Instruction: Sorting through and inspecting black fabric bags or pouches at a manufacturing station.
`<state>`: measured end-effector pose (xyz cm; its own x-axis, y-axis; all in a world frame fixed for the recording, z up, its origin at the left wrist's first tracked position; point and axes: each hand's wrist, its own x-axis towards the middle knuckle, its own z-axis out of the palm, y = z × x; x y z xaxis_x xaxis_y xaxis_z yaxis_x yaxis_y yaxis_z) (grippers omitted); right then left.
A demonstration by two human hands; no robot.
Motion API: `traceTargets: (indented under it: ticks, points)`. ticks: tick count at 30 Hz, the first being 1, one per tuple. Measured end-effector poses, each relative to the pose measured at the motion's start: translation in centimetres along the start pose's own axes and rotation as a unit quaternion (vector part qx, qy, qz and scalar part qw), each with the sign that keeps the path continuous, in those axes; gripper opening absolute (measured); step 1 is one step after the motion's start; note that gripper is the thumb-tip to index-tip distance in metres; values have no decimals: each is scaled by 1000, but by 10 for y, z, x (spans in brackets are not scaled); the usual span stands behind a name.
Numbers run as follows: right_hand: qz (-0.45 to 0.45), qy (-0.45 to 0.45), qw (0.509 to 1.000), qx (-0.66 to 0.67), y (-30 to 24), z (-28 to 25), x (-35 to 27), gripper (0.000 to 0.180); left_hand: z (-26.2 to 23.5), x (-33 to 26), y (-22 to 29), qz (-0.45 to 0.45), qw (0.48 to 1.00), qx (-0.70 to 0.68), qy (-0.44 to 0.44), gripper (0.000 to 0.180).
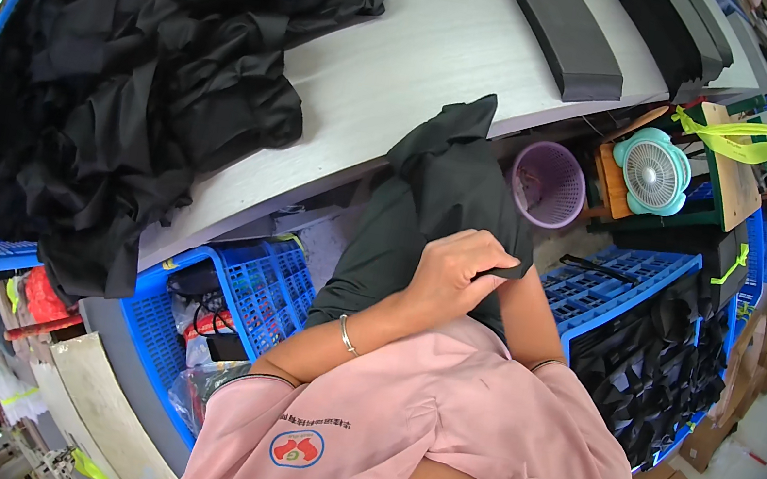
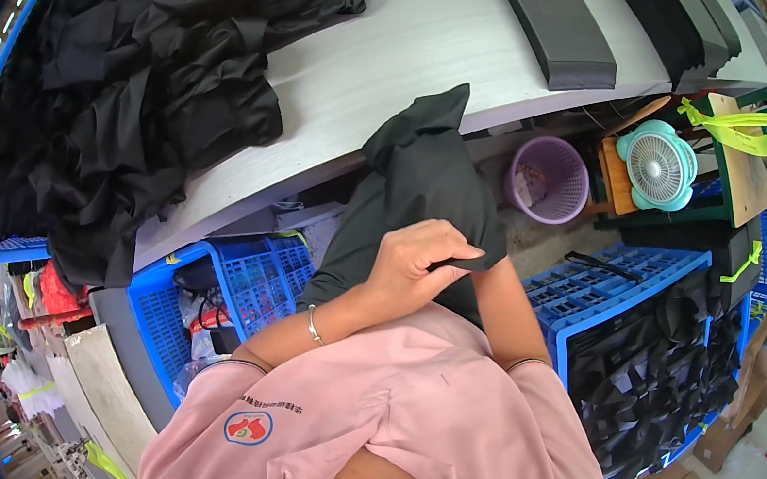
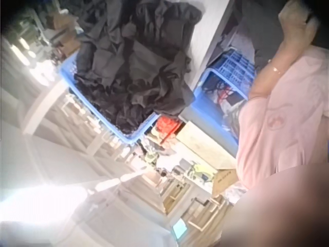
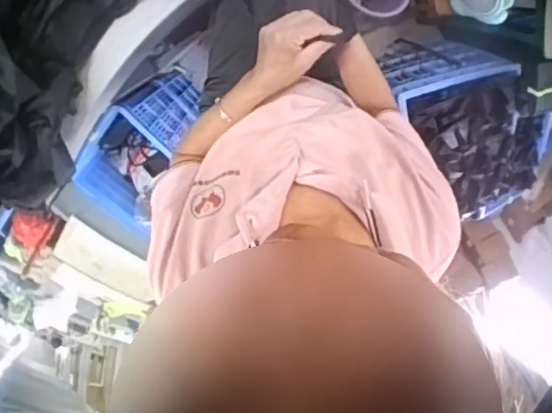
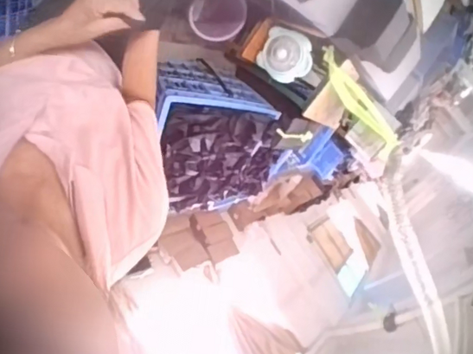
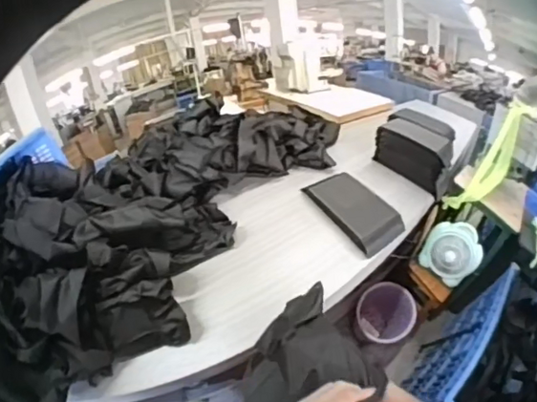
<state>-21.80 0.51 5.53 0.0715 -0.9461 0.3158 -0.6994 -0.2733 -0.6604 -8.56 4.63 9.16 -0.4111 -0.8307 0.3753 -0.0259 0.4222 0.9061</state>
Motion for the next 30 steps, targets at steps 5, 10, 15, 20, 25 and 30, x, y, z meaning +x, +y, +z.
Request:
traceTargets:
  ticks: [5,10,15,20,25,30]
  points:
    - [-7,0,1000,-4,-31,8,16,26,-6,-9,4,-22,999,-3,-29,24]
    - [-20,-1,1000,-10,-52,1,19,25,4,-24,11,-137,980,-113,-87,18]
    - [-41,-11,999,-17,-59,-22,19,25,-17,-5,21,27,1000,-5,16,50]
    - [-50,-18,998,-20,-77,-26,29,24,-54,23,-20,-86,983,-9,162,68]
    - [-35,-18,999,-31,-82,-27,25,24,-82,36,-25,-220,964,-137,48,53]
    - [-217,-29,969,112,-46,-38,56,17,-56,32,-29,-80,987,-59,124,73]
